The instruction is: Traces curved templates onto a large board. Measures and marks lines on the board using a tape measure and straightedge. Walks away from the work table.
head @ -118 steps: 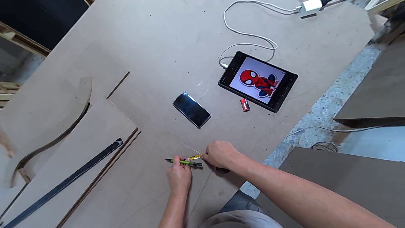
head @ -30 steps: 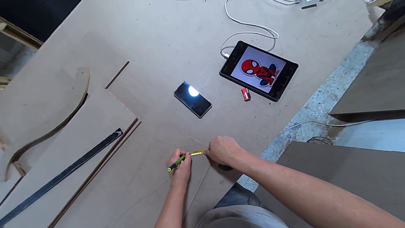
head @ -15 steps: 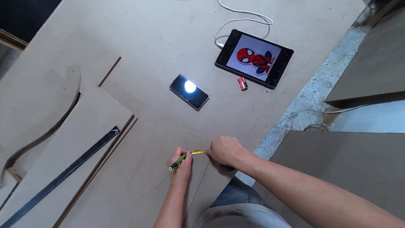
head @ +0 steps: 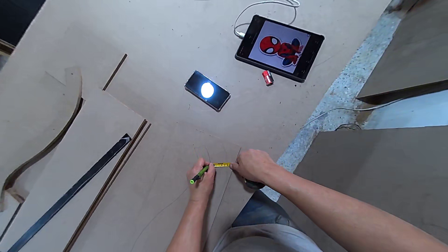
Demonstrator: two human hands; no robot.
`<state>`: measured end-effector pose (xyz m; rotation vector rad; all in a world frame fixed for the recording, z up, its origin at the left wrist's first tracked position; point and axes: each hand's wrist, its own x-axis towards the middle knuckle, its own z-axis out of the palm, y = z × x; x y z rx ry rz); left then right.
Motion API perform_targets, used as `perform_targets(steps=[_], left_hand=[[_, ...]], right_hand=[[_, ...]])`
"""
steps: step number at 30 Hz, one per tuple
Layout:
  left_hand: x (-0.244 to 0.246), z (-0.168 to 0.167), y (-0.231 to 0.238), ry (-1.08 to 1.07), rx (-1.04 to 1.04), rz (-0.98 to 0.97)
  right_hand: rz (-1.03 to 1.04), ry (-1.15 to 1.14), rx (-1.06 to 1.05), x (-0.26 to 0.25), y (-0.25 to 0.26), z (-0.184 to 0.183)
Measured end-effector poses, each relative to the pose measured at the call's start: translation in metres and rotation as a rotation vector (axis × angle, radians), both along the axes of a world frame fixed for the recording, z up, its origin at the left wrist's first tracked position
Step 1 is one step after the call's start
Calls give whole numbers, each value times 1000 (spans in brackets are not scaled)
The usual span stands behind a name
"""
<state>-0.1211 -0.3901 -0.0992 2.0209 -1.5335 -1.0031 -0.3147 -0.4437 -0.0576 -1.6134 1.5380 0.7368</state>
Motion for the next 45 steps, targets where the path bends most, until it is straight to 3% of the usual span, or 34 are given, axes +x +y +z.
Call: perform_targets(steps=[45], left_hand=[[49, 13, 41, -19, 3, -286]], right_hand=[[-294, -75, 34, 51, 113, -10]])
